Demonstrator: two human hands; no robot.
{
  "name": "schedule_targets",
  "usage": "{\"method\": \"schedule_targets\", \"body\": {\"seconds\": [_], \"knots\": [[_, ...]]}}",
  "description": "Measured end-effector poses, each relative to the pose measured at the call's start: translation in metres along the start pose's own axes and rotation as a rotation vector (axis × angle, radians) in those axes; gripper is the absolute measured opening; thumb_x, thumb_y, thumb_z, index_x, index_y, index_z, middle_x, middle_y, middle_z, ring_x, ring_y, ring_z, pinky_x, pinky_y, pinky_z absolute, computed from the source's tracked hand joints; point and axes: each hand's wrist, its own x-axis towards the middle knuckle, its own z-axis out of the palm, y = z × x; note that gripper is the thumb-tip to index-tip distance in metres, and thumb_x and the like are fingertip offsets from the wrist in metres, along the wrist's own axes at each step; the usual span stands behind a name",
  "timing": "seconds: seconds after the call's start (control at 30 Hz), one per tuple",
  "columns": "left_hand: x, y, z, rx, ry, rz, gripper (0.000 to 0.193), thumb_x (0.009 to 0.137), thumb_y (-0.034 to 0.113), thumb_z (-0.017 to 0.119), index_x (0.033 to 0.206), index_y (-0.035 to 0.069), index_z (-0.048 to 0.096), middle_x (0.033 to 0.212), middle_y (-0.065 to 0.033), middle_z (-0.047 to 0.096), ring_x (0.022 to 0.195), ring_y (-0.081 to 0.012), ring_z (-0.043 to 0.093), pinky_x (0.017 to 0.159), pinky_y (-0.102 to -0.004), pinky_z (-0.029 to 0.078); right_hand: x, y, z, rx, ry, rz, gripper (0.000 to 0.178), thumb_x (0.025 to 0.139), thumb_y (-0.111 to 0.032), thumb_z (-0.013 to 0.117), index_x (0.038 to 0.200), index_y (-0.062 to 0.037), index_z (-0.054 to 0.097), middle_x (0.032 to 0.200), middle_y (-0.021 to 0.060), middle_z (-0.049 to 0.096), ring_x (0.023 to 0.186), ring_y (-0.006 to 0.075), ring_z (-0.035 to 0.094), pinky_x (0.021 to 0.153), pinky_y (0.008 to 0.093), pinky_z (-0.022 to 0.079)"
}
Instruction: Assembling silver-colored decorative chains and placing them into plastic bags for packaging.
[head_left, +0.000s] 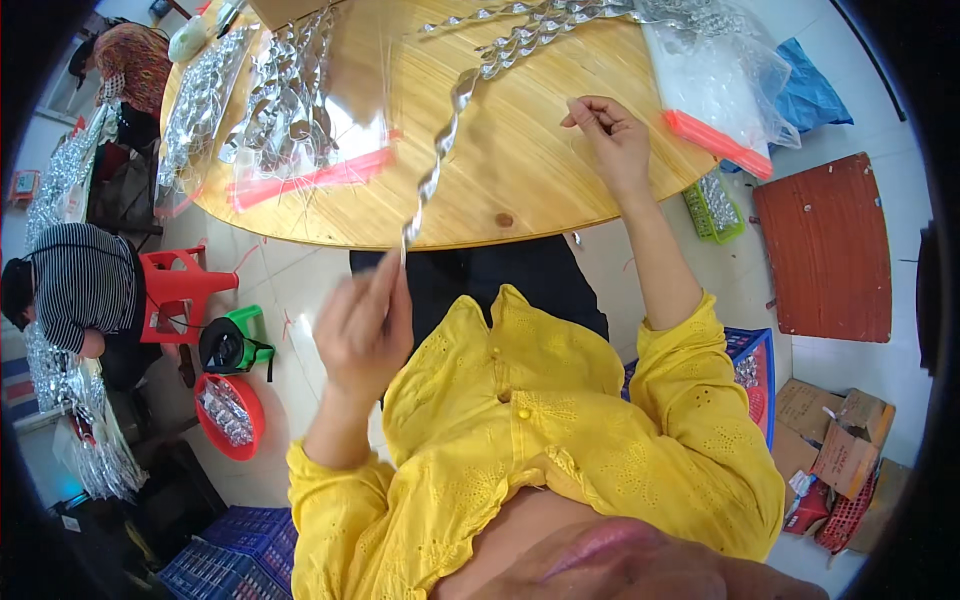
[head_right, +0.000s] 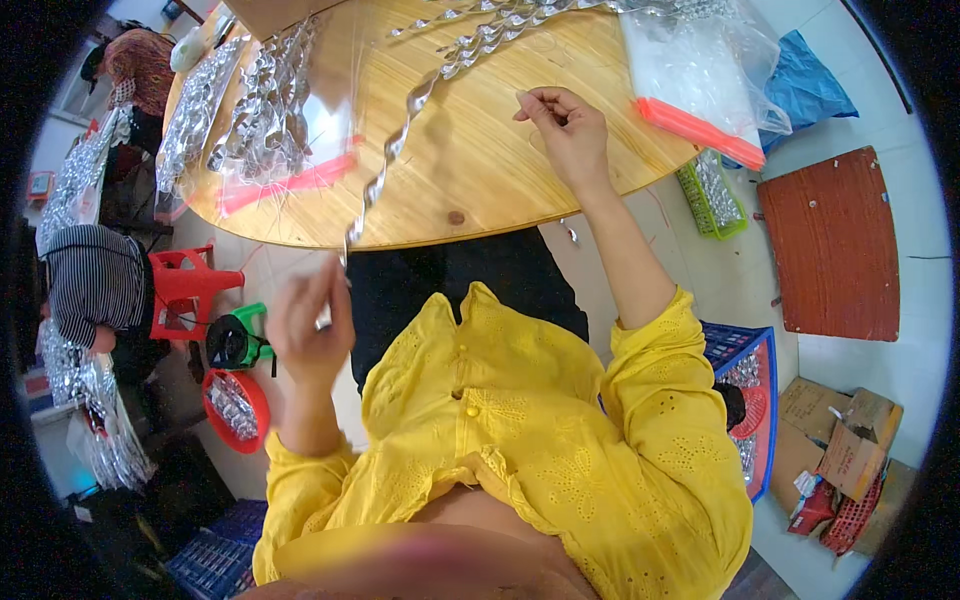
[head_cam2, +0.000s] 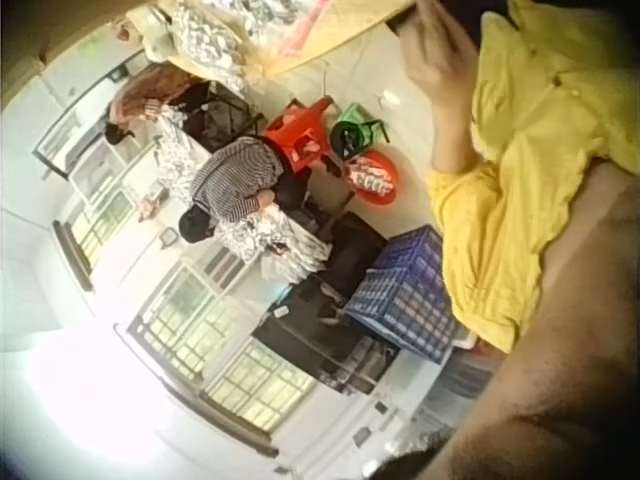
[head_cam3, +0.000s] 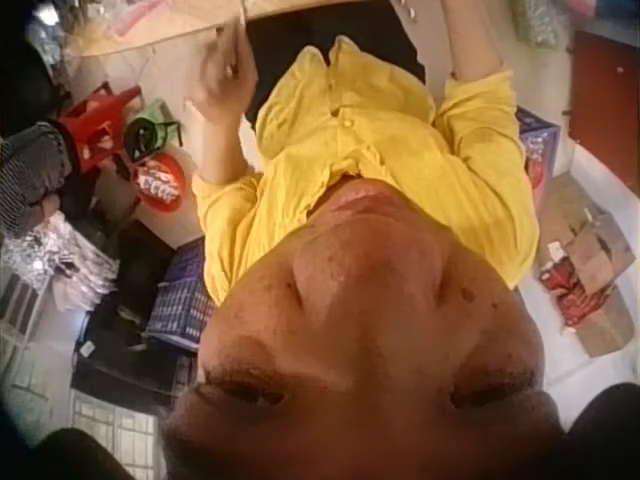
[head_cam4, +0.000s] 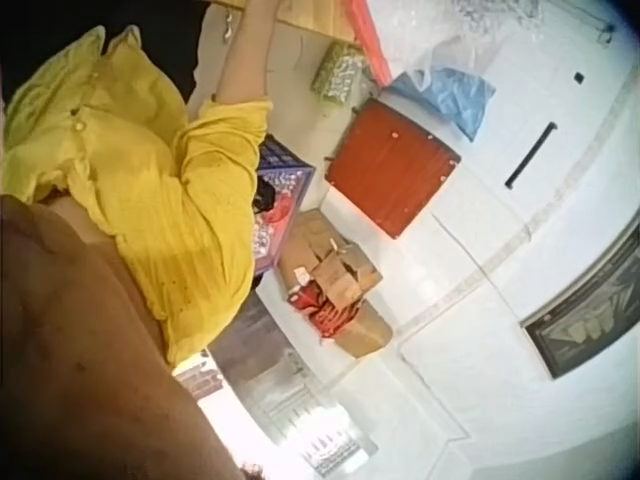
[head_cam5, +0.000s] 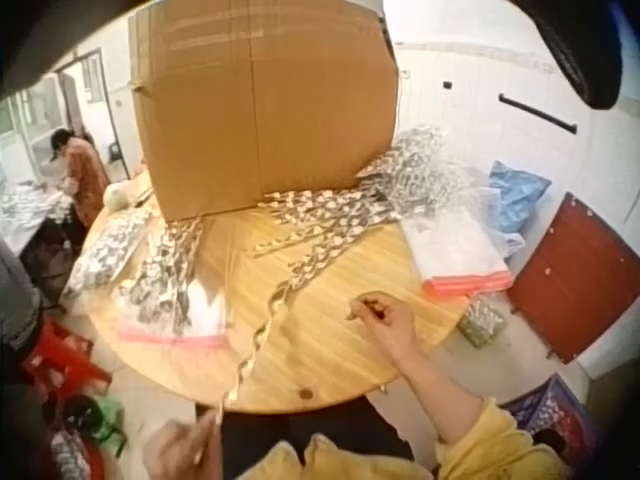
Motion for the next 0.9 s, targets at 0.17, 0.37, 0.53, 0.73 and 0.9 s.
{"method": "schedule_targets", "body": {"seconds": [0.17,0.37,0.53,0.73,0.9], "knots": [[-0.05,0.002,-0.008,-0.009,-0.254,-0.276,0.032,0.067,0.003,0.063,0.099,0.002,0.056,0.058,-0.0061,0.052,0.049,-0.0176,0.048,0.048,-0.0269,0.039,0.0,-0.001,0.004,-0.041,-0.02,0.002,0.017,0.078,-0.011,0.058,0.087,0.0027,0.058,0.073,0.0054,0.06,0.069,0.0089,0.055,0.065,0.0188,0.042],[0.009,-0.011,0.023,0.296,-0.195,0.007,0.049,0.069,0.029,0.062,0.108,0.002,0.049,0.083,-0.0137,0.052,0.077,-0.0277,0.048,0.071,-0.0357,0.039,-0.002,0.005,0.0,-0.072,-0.041,0.009,0.017,0.078,-0.011,0.058,0.087,0.0022,0.058,0.073,0.005,0.06,0.069,0.0084,0.055,0.065,0.0186,0.042],[0.073,-0.039,0.081,0.296,-0.19,0.028,0.048,0.074,0.031,0.056,0.106,-0.004,0.047,0.089,-0.0206,0.052,0.086,-0.0317,0.048,0.074,-0.0362,0.039,0.001,0.006,0.001,-0.083,-0.053,-0.004,0.017,0.078,-0.012,0.058,0.086,0.0023,0.058,0.073,0.0047,0.059,0.068,0.008,0.054,0.064,0.0184,0.042],[0.104,-0.067,0.114,0.374,-0.51,-0.092,0.035,0.075,0.026,0.055,0.087,-0.007,0.054,0.079,-0.0202,0.056,0.072,-0.0307,0.054,0.067,-0.0357,0.044,0.0,-0.001,0.005,-0.067,-0.075,-0.007,0.017,0.078,-0.012,0.058,0.087,0.0028,0.058,0.074,0.0049,0.059,0.069,0.0087,0.055,0.065,0.0187,0.042],[0.08,-0.044,0.097,-0.62,-0.212,-0.566,0.028,0.073,0.005,0.059,0.098,-0.003,0.053,0.085,-0.0155,0.055,0.071,-0.0201,0.059,0.056,-0.0251,0.046,-0.009,-0.01,0.001,0.005,-0.098,-0.073,0.016,0.079,-0.008,0.055,0.09,0.0033,0.058,0.077,0.0072,0.06,0.071,0.0099,0.056,0.065,0.0192,0.043]]}}
